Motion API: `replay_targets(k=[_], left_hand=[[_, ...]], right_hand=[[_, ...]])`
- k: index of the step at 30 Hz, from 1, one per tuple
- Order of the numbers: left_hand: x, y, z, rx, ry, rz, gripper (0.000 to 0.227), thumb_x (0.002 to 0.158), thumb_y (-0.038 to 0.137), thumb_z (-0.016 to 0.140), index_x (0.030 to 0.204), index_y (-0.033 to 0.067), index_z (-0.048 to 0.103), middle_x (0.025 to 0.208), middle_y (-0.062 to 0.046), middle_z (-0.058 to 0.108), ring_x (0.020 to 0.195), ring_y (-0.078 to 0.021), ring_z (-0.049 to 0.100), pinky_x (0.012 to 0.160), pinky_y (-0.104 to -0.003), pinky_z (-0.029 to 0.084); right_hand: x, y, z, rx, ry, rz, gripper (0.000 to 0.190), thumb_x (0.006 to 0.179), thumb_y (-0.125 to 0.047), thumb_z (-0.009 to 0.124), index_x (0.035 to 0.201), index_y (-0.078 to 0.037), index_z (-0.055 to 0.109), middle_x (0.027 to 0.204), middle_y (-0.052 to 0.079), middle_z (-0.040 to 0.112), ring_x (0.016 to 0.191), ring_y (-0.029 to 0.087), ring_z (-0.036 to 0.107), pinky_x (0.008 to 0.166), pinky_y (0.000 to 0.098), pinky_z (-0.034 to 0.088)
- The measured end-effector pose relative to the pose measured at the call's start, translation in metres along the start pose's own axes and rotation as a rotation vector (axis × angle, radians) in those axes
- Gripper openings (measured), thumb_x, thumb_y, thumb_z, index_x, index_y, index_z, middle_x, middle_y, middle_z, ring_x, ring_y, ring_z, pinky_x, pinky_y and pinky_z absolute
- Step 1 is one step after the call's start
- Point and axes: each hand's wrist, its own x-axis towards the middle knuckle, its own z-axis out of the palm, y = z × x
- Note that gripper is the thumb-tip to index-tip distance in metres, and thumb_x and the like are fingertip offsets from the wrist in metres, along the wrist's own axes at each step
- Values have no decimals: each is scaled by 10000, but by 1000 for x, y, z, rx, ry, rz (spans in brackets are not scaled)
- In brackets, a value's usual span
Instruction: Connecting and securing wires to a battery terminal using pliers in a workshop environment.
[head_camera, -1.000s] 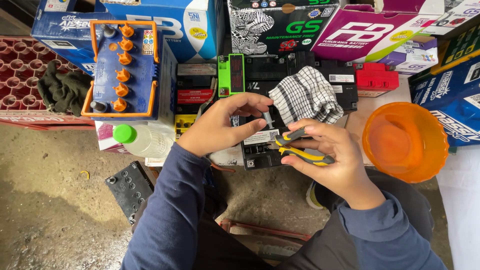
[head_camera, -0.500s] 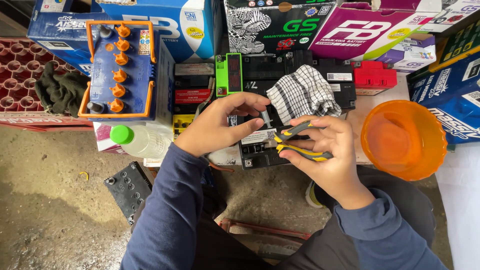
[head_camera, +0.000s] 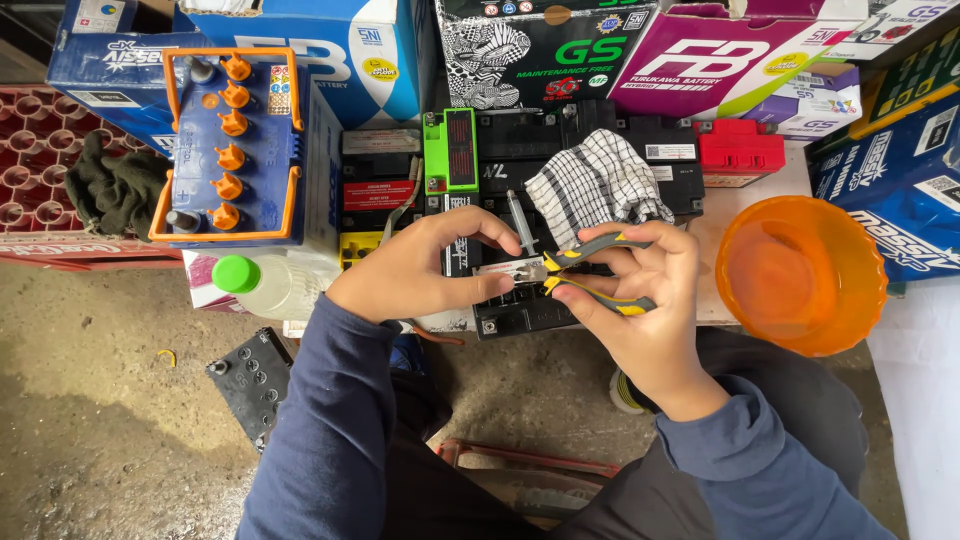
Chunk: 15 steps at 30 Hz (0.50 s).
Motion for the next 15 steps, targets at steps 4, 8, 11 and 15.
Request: replay_targets(k=[4, 8, 11, 15], left_hand=[[2, -3, 3, 0, -4, 15, 312, 878, 264, 789, 1142, 138, 678, 1105, 7, 689, 1056, -125, 655, 1002, -274, 474], [5, -5, 8, 40, 27, 78, 250, 872, 228, 817, 1078, 148, 698, 1094, -13, 692, 1053, -158, 677, 999, -290, 485], [5, -7, 10, 41, 64, 88, 166, 890, 210, 807, 1029, 159, 733, 1124, -40, 693, 1073, -172, 694, 1015, -301, 493], [5, -10, 9, 37, 72, 79, 126, 908, 229, 784, 1016, 169, 761, 1162, -60, 695, 1091, -176, 706, 1028, -306, 499]], right_hand=[[2, -1, 1, -9, 35, 29, 626, 859, 137, 728, 1255, -171, 353, 1271, 244, 565, 1027, 276, 705, 932, 378, 642], [2, -1, 1, -13, 52, 37, 620, 865, 138, 722, 1258, -166, 351, 1279, 248, 580, 1072, 287, 706, 957, 387, 638], [2, -1, 1, -17, 58, 45, 622, 867, 135, 721, 1259, -172, 349, 1288, 255, 579, 1078, 283, 701, 951, 381, 637], [2, 1, 0, -4, 55, 40, 629, 867, 140, 722, 1263, -174, 349, 1287, 258, 571, 1088, 271, 691, 960, 376, 629]])
